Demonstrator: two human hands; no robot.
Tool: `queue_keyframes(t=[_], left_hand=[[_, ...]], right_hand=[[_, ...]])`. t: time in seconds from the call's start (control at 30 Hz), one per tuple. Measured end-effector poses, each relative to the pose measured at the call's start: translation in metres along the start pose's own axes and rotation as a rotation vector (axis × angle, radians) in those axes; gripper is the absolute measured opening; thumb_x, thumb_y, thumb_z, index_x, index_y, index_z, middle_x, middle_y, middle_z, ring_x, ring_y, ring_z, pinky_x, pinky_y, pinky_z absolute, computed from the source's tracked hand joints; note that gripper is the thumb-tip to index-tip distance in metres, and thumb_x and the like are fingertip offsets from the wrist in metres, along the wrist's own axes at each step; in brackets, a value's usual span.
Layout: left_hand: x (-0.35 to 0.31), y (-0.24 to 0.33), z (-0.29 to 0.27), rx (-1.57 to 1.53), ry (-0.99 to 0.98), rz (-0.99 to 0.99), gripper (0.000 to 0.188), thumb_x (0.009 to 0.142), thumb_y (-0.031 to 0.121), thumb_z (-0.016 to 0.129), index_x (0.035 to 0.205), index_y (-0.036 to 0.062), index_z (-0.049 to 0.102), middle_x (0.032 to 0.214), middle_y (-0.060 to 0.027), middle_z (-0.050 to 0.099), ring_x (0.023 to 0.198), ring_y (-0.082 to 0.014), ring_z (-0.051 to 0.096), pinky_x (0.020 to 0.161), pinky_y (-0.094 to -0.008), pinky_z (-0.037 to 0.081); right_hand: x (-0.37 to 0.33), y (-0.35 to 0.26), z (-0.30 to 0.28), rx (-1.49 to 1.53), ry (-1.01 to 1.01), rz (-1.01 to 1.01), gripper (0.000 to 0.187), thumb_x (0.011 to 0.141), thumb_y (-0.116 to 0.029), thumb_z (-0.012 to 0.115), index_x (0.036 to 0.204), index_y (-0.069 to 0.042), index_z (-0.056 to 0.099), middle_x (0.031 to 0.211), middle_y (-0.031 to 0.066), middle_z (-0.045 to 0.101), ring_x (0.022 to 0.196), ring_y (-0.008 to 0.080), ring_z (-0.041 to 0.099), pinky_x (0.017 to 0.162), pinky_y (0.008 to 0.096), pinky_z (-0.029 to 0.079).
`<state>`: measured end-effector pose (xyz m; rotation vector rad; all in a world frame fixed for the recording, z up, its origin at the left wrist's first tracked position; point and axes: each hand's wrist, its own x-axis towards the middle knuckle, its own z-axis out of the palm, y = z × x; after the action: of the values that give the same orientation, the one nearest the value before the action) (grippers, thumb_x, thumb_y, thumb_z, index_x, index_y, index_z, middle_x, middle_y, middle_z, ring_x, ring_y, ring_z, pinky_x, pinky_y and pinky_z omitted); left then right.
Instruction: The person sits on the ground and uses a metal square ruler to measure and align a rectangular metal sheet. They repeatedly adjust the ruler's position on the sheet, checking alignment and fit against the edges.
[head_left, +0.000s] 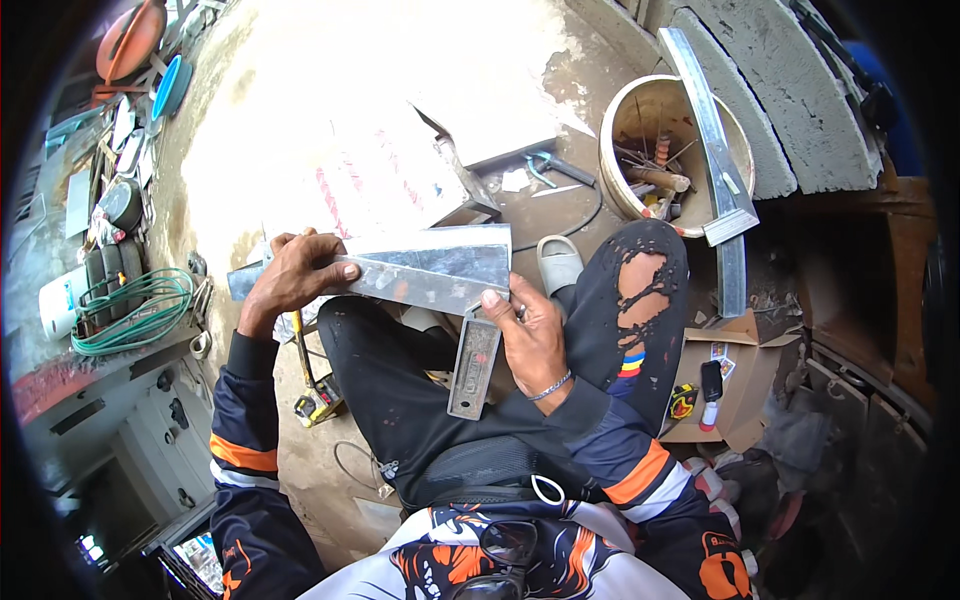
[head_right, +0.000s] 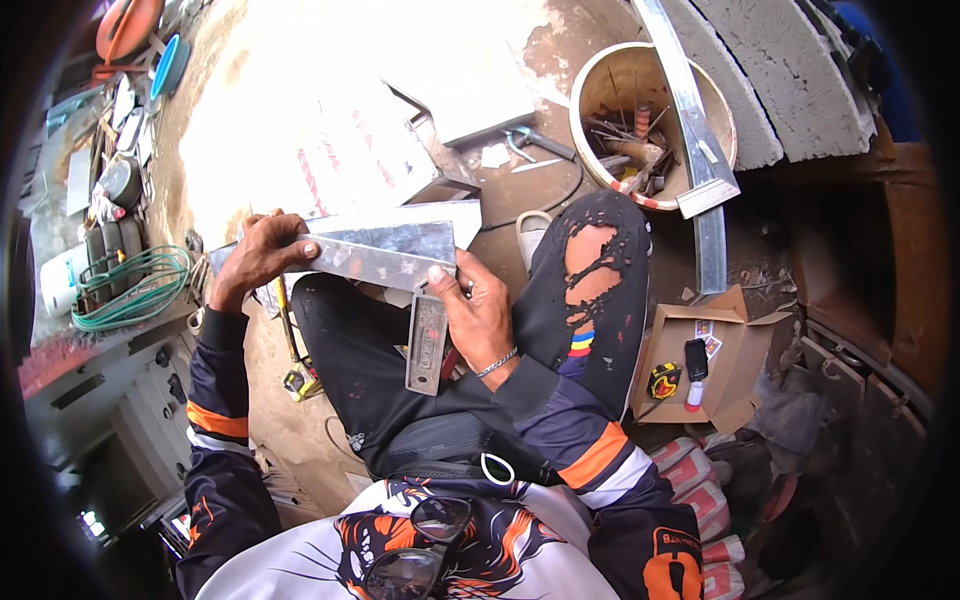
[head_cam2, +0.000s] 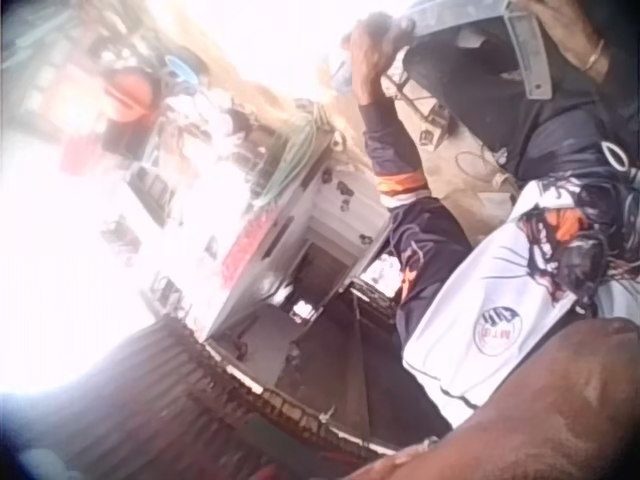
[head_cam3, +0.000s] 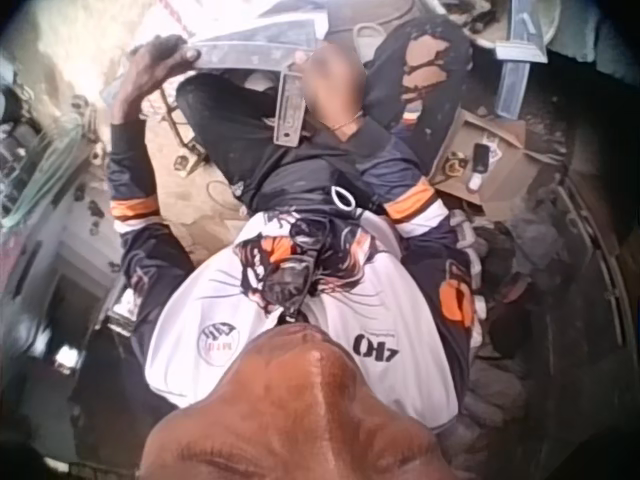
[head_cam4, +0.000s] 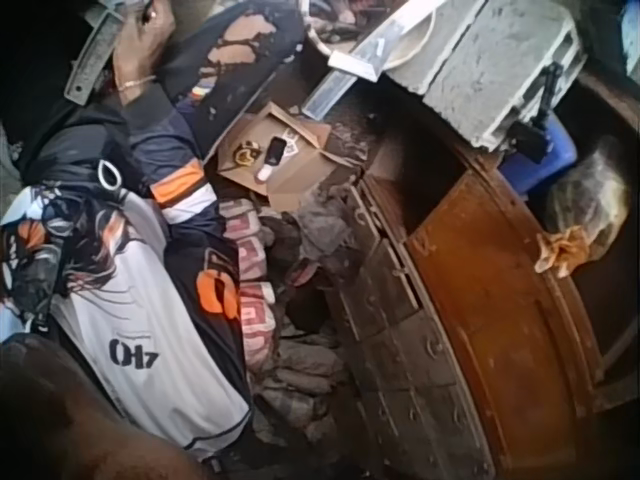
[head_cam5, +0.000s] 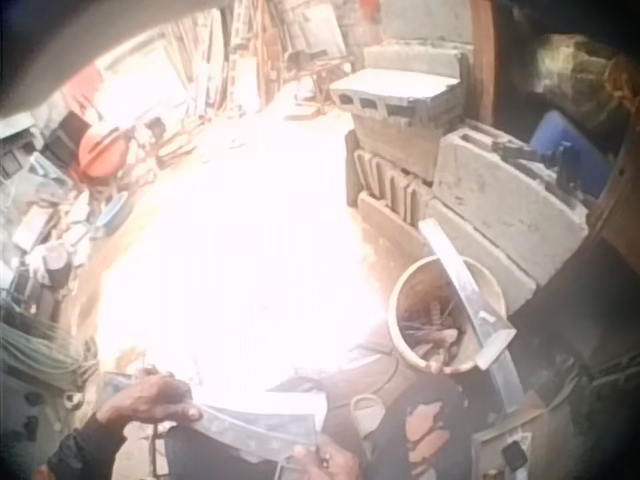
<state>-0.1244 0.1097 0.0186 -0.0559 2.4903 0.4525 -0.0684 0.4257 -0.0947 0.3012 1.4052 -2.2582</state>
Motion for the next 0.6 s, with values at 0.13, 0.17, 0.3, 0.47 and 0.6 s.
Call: queue_keyframes(t=[0.13, 0.17, 0.3, 0.47, 0.6], left_hand=[[0.0010, -0.0060, -0.0017, -0.055, -0.040, 0.006, 0.056, 0.090, 0.064, 0.072, 0.090, 0.0077, 0.073, 0.078, -0.0046, 0.063, 0.091, -0.0212, 0.060, 0.107, -0.0451, 0.026], [0.0016, -0.0066, -0.0020, -0.075, -0.049, -0.002, 0.056, 0.090, 0.064, 0.072, 0.090, 0.0077, 0.073, 0.078, -0.0045, 0.063, 0.090, -0.0212, 0.060, 0.108, -0.0452, 0.026], [0.0029, -0.0068, -0.0038, -0.074, -0.029, -0.013, 0.056, 0.089, 0.063, 0.074, 0.088, 0.0069, 0.073, 0.077, -0.0046, 0.064, 0.089, -0.0213, 0.061, 0.108, -0.0459, 0.027], [0.0045, -0.0070, -0.0062, -0.080, -0.032, -0.011, 0.056, 0.088, 0.061, 0.076, 0.088, 0.0048, 0.074, 0.078, -0.0058, 0.065, 0.083, -0.0222, 0.062, 0.105, -0.0435, 0.033], [0.0051, -0.0035, -0.0082, -0.142, -0.045, -0.047, 0.054, 0.087, 0.057, 0.079, 0.089, 0.0033, 0.074, 0.080, -0.0072, 0.066, 0.080, -0.0228, 0.063, 0.100, -0.0408, 0.038]], right_hand=[[0.0010, 0.0034, -0.0031, -0.007, -0.024, 0.006, 0.037, 0.104, -0.018, 0.069, 0.134, 0.004, 0.065, 0.099, 0.0037, 0.075, 0.088, 0.0053, 0.062, 0.078, 0.0239, 0.051], [0.0012, 0.0026, -0.0029, -0.003, -0.028, 0.007, 0.037, 0.104, -0.017, 0.069, 0.134, 0.004, 0.065, 0.101, 0.0038, 0.075, 0.089, 0.0054, 0.063, 0.078, 0.0239, 0.052], [-0.0001, -0.0030, 0.0000, 0.100, -0.040, 0.067, 0.034, 0.105, -0.014, 0.068, 0.134, 0.003, 0.066, 0.112, 0.0029, 0.073, 0.097, 0.0059, 0.062, 0.090, 0.0230, 0.050], [0.0008, -0.0020, -0.0008, 0.106, -0.050, 0.072, 0.037, 0.104, -0.011, 0.067, 0.138, 0.004, 0.063, 0.117, 0.0040, 0.073, 0.101, 0.0071, 0.064, 0.092, 0.0239, 0.050], [0.0012, 0.0024, -0.0006, 0.130, -0.044, 0.050, 0.043, 0.104, -0.013, 0.068, 0.143, 0.004, 0.060, 0.118, 0.0065, 0.073, 0.102, 0.0084, 0.065, 0.089, 0.0250, 0.053]])
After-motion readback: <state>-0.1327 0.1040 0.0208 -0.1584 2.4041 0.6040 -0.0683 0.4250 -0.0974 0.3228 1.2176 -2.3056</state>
